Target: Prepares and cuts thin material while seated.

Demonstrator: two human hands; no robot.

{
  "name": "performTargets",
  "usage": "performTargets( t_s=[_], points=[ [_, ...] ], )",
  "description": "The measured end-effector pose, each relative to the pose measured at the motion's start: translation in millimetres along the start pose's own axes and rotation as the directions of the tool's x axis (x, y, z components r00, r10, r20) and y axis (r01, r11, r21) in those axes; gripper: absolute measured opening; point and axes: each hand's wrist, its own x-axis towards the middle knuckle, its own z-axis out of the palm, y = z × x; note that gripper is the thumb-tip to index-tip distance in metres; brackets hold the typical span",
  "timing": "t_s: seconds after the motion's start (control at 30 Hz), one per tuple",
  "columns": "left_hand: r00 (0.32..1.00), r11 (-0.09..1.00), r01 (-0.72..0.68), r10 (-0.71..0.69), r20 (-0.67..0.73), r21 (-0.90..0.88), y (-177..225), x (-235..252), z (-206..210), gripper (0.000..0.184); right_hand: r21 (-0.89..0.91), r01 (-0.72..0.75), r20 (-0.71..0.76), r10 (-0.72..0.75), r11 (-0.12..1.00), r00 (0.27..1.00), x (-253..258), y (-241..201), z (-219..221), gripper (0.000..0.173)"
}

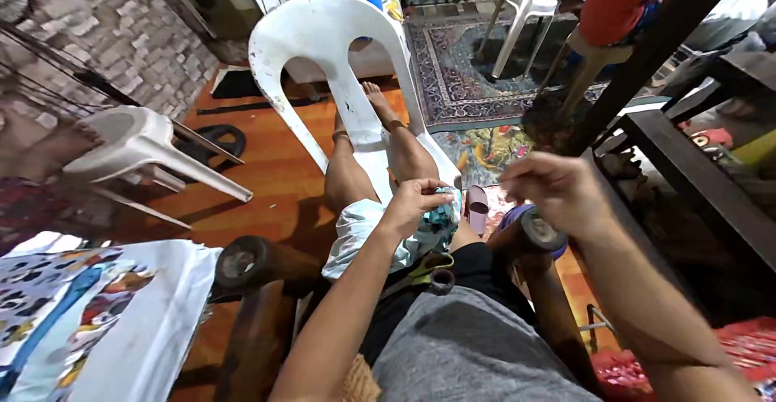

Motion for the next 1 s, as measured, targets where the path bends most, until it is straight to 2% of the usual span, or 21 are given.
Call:
performTargets(
  t_s=[0.13, 0.27, 0.47, 1.0],
  points=[
    [1.000, 0.998, -0.015, 0.015, 0.001, 0.067, 4, -5, 1, 0.016, -0.190, -0.104, 0.065, 0.118, 0.976, 0.991, -6, 25, 49, 0.007],
    [0.999, 0.992, -0.045, 0.047, -0.018, 0.118, 8, -10, 4, 0.015, -0.278, -0.143, 0.106, 0.178, 0.950, 0.978, -11, 28, 68, 0.012],
    [0.998, 0.988, -0.056, 0.061, -0.027, 0.144, 12, -12, 8, 0.013, -0.302, -0.191, 0.088, 0.226, 0.934, 0.970, -7, 23, 67, 0.012],
    [0.997, 0.984, -0.061, 0.070, -0.044, 0.169, 12, -12, 8, 0.012, -0.308, -0.180, 0.090, 0.218, 0.934, 0.972, -5, 23, 66, 0.011]
  ],
)
